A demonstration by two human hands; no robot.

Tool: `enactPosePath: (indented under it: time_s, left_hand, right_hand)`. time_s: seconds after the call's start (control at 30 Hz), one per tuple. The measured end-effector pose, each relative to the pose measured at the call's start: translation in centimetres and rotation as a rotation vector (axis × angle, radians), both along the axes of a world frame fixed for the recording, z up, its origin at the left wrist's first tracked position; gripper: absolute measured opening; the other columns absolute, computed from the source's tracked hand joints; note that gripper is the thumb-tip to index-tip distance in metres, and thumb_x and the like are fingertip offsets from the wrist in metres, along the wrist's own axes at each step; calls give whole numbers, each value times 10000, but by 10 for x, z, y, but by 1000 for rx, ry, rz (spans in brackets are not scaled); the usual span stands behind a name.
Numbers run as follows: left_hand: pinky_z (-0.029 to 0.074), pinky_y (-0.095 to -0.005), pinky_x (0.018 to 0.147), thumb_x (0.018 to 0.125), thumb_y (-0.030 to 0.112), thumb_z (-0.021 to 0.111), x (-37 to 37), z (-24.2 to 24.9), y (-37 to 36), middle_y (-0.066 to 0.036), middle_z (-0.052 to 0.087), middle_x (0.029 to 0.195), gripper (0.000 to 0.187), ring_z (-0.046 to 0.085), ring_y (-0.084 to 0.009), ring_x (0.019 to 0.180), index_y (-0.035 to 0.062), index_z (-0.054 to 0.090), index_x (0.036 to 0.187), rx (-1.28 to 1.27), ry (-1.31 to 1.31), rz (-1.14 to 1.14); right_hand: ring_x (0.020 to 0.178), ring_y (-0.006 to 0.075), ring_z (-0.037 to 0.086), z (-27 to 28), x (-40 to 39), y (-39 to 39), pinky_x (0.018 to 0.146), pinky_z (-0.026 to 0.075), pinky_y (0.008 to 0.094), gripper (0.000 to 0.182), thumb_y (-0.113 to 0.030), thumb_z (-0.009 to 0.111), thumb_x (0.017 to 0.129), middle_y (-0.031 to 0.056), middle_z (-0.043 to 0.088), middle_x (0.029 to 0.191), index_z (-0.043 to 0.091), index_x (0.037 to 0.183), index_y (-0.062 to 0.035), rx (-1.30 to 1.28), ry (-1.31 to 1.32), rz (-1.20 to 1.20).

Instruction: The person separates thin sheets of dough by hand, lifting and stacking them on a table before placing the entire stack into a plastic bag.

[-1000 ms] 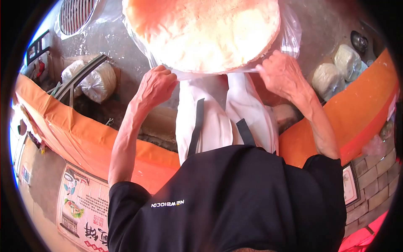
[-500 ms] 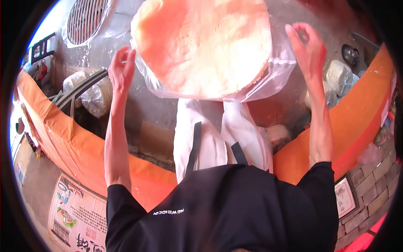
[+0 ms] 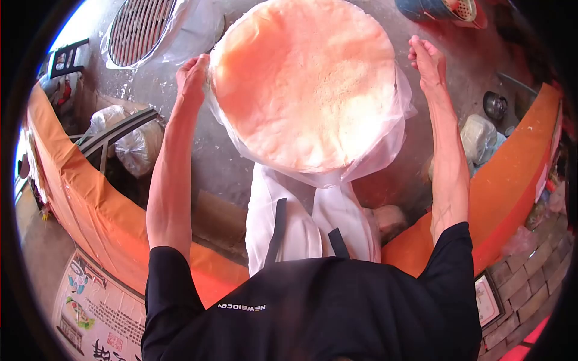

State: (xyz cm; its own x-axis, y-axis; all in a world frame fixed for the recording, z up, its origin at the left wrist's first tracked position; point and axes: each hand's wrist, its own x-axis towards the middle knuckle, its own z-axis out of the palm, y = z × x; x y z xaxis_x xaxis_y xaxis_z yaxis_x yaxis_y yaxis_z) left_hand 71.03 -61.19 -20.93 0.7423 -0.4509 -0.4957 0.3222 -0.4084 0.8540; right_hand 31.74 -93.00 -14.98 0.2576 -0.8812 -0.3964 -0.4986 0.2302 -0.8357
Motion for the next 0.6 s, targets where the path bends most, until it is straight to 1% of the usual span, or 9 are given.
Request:
enactPosePath:
  time_s: [0.1,0.13,0.17,0.27,0.37,0.43,0.47,0.53,0.6]
  left_hand:
    - [456,-265,669,865,265,675,13,-4,-6,-22,655,800,280,576,-100,718,-3,707,942,119,-128,-56]
    - [458,-269,678,862,289,677,19,-5,-13,-23,656,804,309,581,-104,729,-7,708,947,194,-142,-83]
    - [461,-273,688,858,312,678,22,-4,-18,-23,656,807,339,587,-108,739,-12,708,951,272,-154,-112]
    - [476,-285,693,848,350,678,8,43,-43,-43,673,829,392,605,-124,741,-25,711,958,307,57,-239]
    - [485,-284,681,842,322,692,38,-24,-27,-63,687,857,370,619,-127,730,-31,710,952,76,193,-451]
    - [518,-277,703,849,253,697,41,-32,-30,-77,694,902,331,652,-129,778,-45,679,992,87,230,-445]
    - [535,-273,715,852,218,699,43,-36,-30,-84,698,925,316,669,-130,802,-52,663,1012,93,248,-441]
    - [496,-269,684,841,251,707,53,-52,-32,-46,683,861,303,625,-115,744,-24,693,968,167,88,-428]
    - [471,-264,667,842,266,706,54,-51,-40,-19,668,819,292,593,-103,713,-7,707,946,166,-18,-381]
  right_hand:
    - [718,131,597,11,14,15,646,476,198,367,-284,678,897,36,666,875,661,1108,15,286,344,-8]
    - [793,146,629,-23,0,9,687,509,247,441,-338,691,881,64,671,905,644,1097,44,443,70,104]
    - [814,153,638,-39,-5,5,701,517,269,442,-335,680,888,76,676,926,642,1098,51,450,48,110]
    - [849,169,660,-55,-8,0,726,536,317,401,-293,648,907,104,686,970,639,1091,63,472,16,120]
    - [794,176,664,-38,-1,-5,676,539,328,298,-192,653,889,114,691,945,652,1047,60,449,29,99]
    - [713,178,658,-25,-1,-6,593,536,335,265,-136,705,833,112,692,878,663,1005,61,399,-3,84]
    - [713,177,653,-27,1,-5,602,533,328,263,-146,704,835,105,688,868,664,999,55,448,49,123]
    - [714,173,643,-35,3,-3,620,527,313,260,-168,702,839,93,682,849,667,987,42,546,152,200]
    - [735,161,627,-48,-6,-6,640,515,298,282,-202,702,844,69,674,866,669,1001,29,496,137,172]
